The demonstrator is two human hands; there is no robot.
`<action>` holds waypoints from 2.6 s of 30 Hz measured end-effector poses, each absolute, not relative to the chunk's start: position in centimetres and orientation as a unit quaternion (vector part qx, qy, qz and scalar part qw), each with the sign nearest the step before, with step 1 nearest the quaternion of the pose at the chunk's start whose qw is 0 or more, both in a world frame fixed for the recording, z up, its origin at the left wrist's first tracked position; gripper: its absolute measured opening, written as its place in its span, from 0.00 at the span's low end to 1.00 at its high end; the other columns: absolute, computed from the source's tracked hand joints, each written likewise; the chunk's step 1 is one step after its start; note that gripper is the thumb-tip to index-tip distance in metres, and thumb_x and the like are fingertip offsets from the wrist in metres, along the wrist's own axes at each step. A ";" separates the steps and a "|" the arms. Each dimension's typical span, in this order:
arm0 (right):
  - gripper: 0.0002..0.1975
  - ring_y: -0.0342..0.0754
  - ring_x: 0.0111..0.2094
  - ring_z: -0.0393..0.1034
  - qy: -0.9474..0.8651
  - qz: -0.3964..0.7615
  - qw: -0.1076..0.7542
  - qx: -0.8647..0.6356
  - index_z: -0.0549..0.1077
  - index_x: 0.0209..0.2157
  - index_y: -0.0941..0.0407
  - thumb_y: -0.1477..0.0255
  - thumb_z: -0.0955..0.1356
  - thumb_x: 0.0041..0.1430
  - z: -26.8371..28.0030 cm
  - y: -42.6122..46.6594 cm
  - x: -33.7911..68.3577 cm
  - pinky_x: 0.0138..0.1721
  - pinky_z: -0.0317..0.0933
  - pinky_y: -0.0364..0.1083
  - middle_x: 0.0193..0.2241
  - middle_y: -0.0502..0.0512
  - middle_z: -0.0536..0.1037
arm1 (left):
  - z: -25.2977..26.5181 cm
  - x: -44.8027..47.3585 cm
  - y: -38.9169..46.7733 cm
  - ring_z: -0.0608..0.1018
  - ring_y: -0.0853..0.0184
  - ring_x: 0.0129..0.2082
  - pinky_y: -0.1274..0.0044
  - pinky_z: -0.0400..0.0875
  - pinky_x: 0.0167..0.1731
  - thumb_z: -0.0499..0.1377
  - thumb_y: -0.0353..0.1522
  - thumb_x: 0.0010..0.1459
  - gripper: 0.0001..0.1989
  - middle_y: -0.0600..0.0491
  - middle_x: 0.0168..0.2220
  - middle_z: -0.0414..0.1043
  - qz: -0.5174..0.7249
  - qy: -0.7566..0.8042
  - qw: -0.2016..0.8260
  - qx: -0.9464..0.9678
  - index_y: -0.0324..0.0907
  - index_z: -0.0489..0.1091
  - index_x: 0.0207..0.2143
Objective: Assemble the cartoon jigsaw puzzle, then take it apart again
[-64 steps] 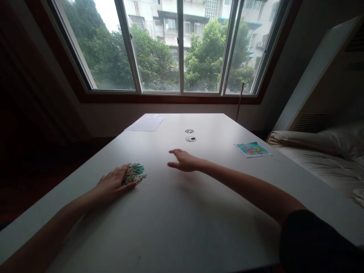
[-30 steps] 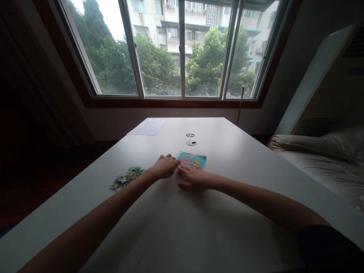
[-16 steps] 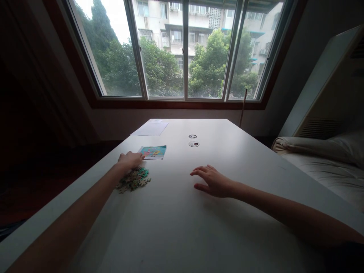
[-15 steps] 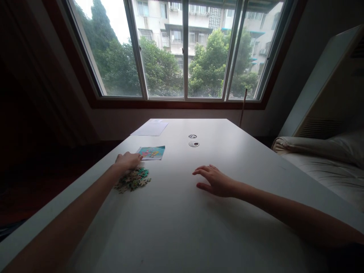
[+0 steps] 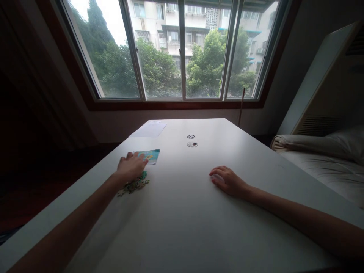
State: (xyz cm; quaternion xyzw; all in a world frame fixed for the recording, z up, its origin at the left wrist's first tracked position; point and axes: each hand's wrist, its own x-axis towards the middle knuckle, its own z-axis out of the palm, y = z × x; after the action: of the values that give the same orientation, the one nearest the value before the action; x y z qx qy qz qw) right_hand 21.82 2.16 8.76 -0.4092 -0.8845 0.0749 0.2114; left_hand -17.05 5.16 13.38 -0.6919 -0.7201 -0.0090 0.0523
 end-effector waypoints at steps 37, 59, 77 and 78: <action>0.40 0.58 0.63 0.35 -0.851 0.080 0.010 -0.519 0.43 0.63 0.51 0.44 0.50 0.54 3.4 0.5 29.7 0.58 0.34 0.60 0.63 0.60 0.42 | 3.1 8.2 -1.4 0.43 0.53 0.62 0.55 0.43 0.55 0.37 0.52 0.59 0.35 0.46 0.64 0.37 -0.011 -0.583 -0.028 -0.812 0.41 0.42 0.63; 0.40 0.59 0.62 0.37 -0.852 0.078 0.017 -0.518 0.44 0.62 0.51 0.44 0.50 0.54 4.2 0.0 30.0 0.58 0.35 0.60 0.63 0.60 0.42 | 3.7 8.5 -1.9 0.44 0.53 0.62 0.56 0.44 0.55 0.37 0.51 0.60 0.35 0.46 0.64 0.38 -0.015 -0.583 -0.018 -0.812 0.41 0.43 0.63; 0.40 0.59 0.63 0.36 -0.853 0.079 0.017 -0.515 0.43 0.62 0.51 0.44 0.50 0.54 4.5 -0.1 30.1 0.58 0.34 0.60 0.63 0.60 0.42 | 3.7 8.5 -1.9 0.44 0.53 0.62 0.56 0.44 0.55 0.37 0.52 0.60 0.35 0.46 0.64 0.38 -0.024 -0.578 -0.018 -0.815 0.42 0.43 0.63; 0.40 0.59 0.63 0.36 -0.853 0.079 0.017 -0.516 0.43 0.62 0.51 0.44 0.50 0.54 4.5 -0.1 30.1 0.58 0.34 0.60 0.63 0.60 0.42 | 3.8 8.5 -1.9 0.44 0.52 0.62 0.56 0.44 0.54 0.37 0.52 0.60 0.35 0.46 0.64 0.38 -0.024 -0.578 -0.018 -0.816 0.42 0.43 0.63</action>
State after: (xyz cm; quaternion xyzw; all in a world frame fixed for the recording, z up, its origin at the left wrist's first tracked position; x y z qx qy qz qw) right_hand 30.06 -0.11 4.53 -0.5156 -0.8530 0.0794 0.0168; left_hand 8.47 -1.91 3.80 -0.8157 -0.5777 -0.0242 -0.0185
